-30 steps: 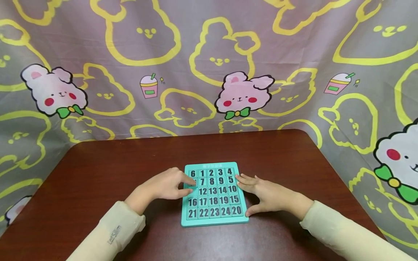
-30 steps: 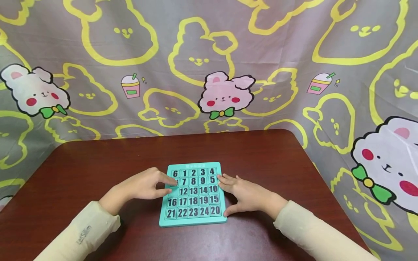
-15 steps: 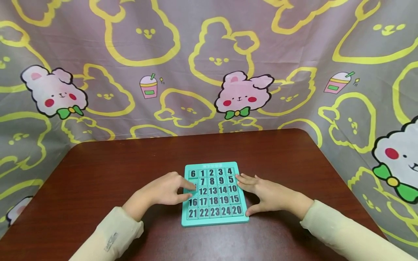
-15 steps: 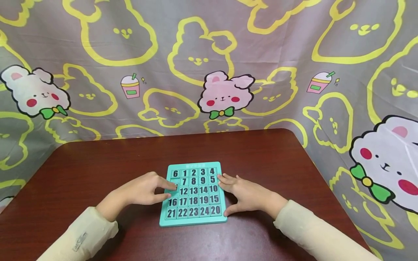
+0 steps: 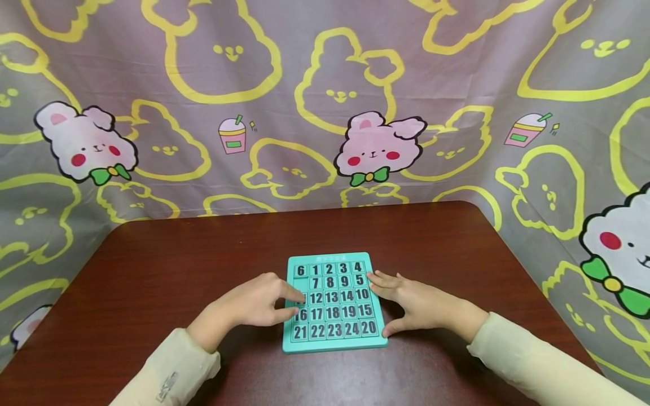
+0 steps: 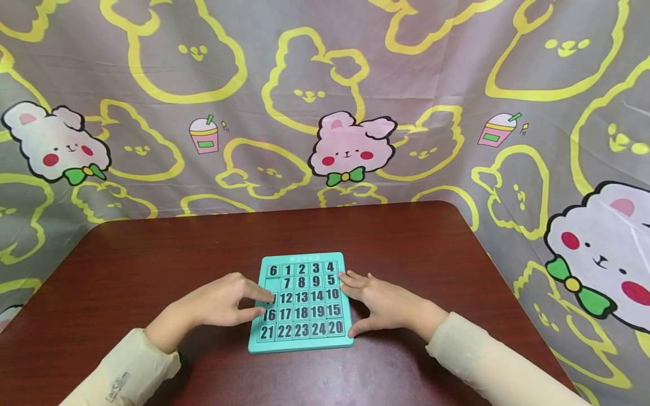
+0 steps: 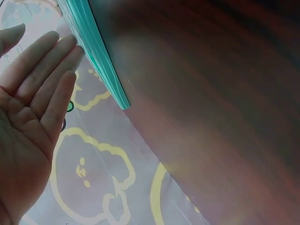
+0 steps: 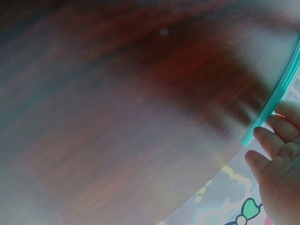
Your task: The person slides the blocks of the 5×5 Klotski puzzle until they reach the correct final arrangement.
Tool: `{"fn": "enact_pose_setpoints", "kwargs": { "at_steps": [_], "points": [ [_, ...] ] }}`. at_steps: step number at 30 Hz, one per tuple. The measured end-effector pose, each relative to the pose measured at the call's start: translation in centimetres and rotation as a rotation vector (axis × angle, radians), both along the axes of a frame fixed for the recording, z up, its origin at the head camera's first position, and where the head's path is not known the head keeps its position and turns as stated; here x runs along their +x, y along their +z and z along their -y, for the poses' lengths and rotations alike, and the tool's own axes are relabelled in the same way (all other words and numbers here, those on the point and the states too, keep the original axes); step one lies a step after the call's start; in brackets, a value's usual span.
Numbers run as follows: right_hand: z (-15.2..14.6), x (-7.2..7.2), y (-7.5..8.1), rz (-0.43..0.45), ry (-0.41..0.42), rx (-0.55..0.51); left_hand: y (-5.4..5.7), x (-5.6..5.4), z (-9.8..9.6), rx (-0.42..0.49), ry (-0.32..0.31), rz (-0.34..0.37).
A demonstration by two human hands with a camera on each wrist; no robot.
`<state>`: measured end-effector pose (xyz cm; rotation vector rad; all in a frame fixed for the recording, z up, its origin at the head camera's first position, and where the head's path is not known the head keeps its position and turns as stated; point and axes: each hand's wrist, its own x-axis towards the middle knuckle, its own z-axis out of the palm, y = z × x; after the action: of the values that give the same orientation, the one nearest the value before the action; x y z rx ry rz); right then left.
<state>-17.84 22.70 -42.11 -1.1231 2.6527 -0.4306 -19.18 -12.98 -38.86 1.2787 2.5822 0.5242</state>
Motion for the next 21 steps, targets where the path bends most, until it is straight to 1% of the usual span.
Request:
{"fn": "enact_pose_setpoints", "kwargs": {
  "at_steps": [4, 9, 15, 21],
  "points": [
    [0.0, 0.0, 0.0, -0.001, 0.004, -0.003, 0.0, -0.5, 0.0, 0.018, -0.007, -0.046],
    [0.0, -0.1, 0.0, 0.006, 0.001, -0.006, -0.2, -1.5, 0.2, 0.023, -0.003, -0.072],
    [0.0, -0.1, 0.0, 0.002, -0.001, -0.003, -0.3, -2.8, 0.1, 0.018, 0.017, -0.066],
    [0.0, -0.1, -0.1, -0.002, 0.007, -0.004, -0.3, -3.9, 0.0, 0.013, 0.04, -0.029]
  ]
}}
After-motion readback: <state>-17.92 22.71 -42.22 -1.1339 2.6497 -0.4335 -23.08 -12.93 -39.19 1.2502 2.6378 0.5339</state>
